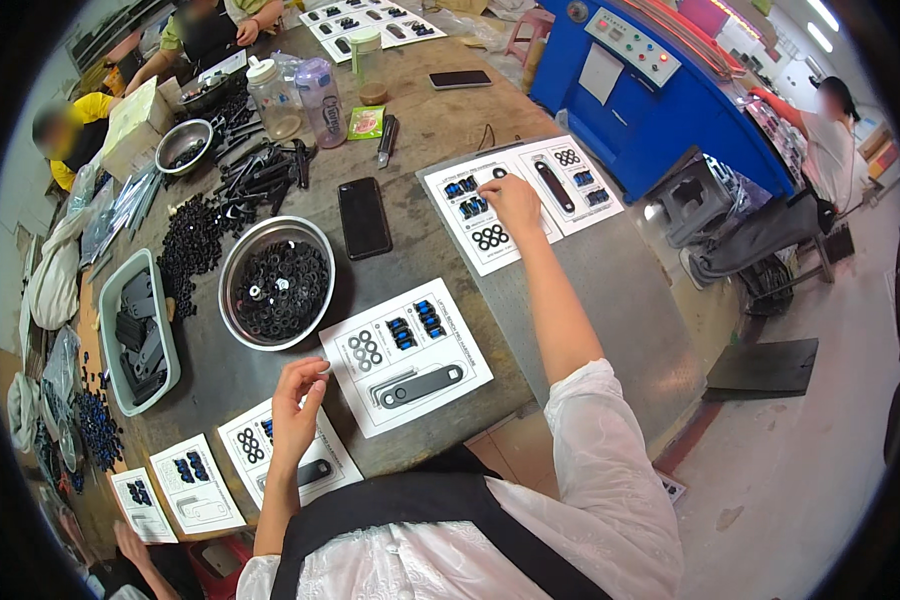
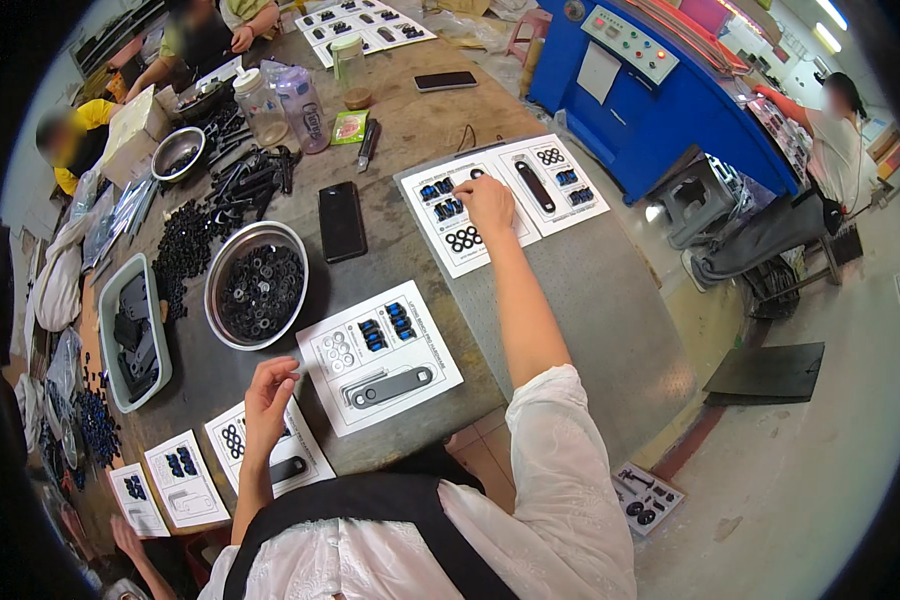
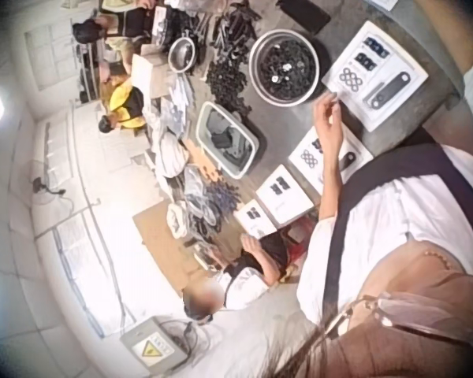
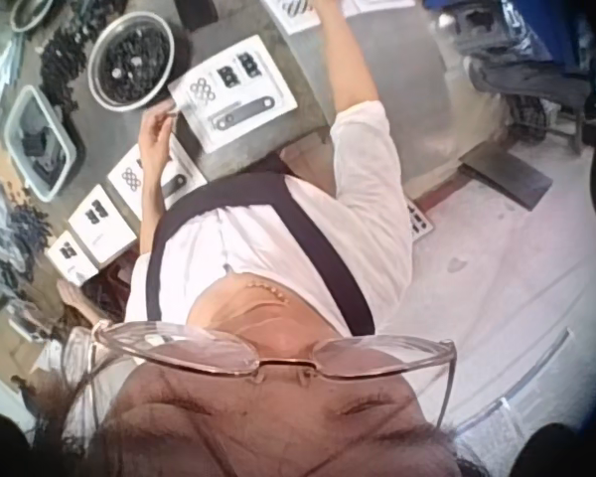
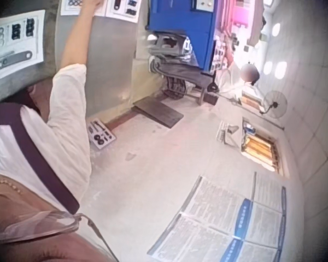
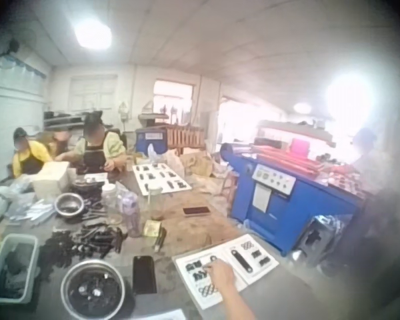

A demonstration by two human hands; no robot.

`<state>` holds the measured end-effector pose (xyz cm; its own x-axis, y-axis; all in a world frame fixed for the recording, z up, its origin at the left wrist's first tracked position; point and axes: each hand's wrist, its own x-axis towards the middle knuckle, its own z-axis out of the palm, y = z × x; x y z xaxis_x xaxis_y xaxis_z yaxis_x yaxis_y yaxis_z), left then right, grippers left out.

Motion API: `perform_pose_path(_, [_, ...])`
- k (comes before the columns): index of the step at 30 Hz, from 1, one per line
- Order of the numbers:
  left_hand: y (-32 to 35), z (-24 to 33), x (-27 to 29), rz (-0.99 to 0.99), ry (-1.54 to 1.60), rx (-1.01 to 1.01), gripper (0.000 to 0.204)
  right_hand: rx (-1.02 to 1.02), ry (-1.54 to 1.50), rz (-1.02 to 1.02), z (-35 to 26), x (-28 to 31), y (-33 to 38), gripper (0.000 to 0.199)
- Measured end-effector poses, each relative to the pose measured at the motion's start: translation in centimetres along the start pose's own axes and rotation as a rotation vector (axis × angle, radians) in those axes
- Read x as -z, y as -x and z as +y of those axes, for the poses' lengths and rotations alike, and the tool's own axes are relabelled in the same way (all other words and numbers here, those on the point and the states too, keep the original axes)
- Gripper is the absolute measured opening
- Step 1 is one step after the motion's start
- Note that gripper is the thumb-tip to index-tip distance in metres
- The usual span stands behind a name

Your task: The person assembles small hardware components onto printed cardboard sheets, placing black rings and a long black handle into designated slots. They repeatedly pick parts from bowls and trays, arrange them on the sheets, and move completed sheets aside.

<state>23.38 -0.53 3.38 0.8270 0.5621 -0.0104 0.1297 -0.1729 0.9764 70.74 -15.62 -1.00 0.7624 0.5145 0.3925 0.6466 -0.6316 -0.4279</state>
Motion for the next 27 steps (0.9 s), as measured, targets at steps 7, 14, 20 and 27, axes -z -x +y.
perform_pose_path(7, [0.1,-0.2,0.0,0.007,0.008,0.017,0.022,-0.092,-0.029,-0.188,-0.3,0.7,0.0,0.014])
perform_pose_path(14, [0.2,0.0,-0.3,0.002,0.024,-0.014,0.021,-0.105,0.021,-0.133,-1.1,0.3,0.6,0.015])
perform_pose_path(20, [1.3,0.8,0.0,0.021,-0.001,-0.024,0.021,-0.037,-0.165,0.115,-3.6,2.4,3.5,0.024])
perform_pose_path(27, [2.6,-4.0,-0.3,0.003,-0.152,0.174,0.045,-0.086,-0.192,-0.169,-11.2,7.0,22.7,0.040])
